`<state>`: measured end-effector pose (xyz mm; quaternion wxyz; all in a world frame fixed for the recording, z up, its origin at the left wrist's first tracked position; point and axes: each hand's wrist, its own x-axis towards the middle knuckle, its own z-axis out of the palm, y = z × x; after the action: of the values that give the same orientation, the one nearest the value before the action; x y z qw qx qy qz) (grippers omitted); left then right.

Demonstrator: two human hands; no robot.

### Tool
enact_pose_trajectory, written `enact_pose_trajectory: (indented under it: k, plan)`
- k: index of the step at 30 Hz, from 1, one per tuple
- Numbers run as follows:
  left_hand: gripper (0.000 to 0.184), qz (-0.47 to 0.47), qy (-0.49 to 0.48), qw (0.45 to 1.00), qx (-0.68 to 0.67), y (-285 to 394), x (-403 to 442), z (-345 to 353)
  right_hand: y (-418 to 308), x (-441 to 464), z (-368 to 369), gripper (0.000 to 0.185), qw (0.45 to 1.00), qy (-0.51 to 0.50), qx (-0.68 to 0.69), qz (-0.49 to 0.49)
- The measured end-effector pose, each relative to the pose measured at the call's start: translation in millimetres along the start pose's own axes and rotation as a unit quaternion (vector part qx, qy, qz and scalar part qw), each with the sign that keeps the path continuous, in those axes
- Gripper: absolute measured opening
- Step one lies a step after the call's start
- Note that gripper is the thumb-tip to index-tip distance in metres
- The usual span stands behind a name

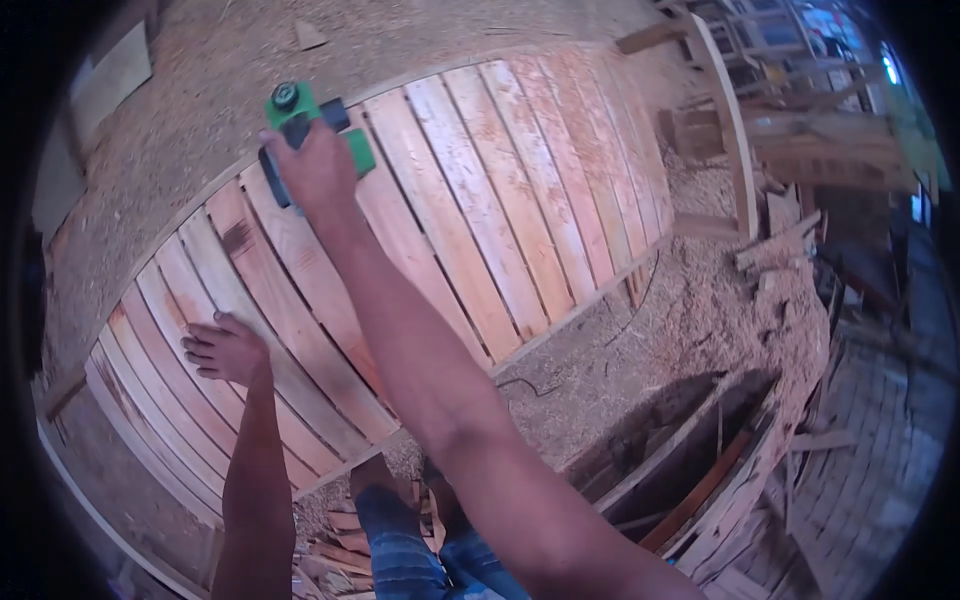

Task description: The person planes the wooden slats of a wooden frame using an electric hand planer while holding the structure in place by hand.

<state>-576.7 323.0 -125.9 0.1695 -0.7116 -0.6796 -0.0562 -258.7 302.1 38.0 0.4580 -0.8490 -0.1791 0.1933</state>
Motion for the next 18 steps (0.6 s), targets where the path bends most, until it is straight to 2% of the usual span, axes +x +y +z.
enact_pose_trajectory:
  k: [4,6,8,9,12,15,18]
  plan:
    - [0.075,-0.012,0.017,0.999,-0.030,-2,-2,8,41,-94,-33,0.067,0.998,0.020,0.051,0.029]
    - [0.074,-0.013,0.016,0.999,-0.048,0,-3,6,73,-177,-72,0.060,0.993,0.008,0.076,0.092]
    - [0.077,-0.007,0.034,0.999,-0.042,-2,-2,18,110,-263,-115,0.061,0.993,-0.001,-0.008,0.122]
    - [0.079,-0.004,0.043,0.998,-0.041,-4,-3,23,131,-307,-139,0.070,0.986,-0.008,0.003,0.166]
    - [0.074,-0.002,0.052,0.998,-0.042,0,-2,13,194,-425,-196,0.057,0.982,0.007,-0.013,0.186]
    - [0.076,-0.007,0.030,0.998,-0.060,0,-2,15,222,-470,-227,0.049,0.981,-0.009,-0.048,0.187]
    - [0.079,-0.009,0.013,0.998,-0.058,-4,-4,18,219,-458,-224,0.044,0.984,-0.016,-0.034,0.176]
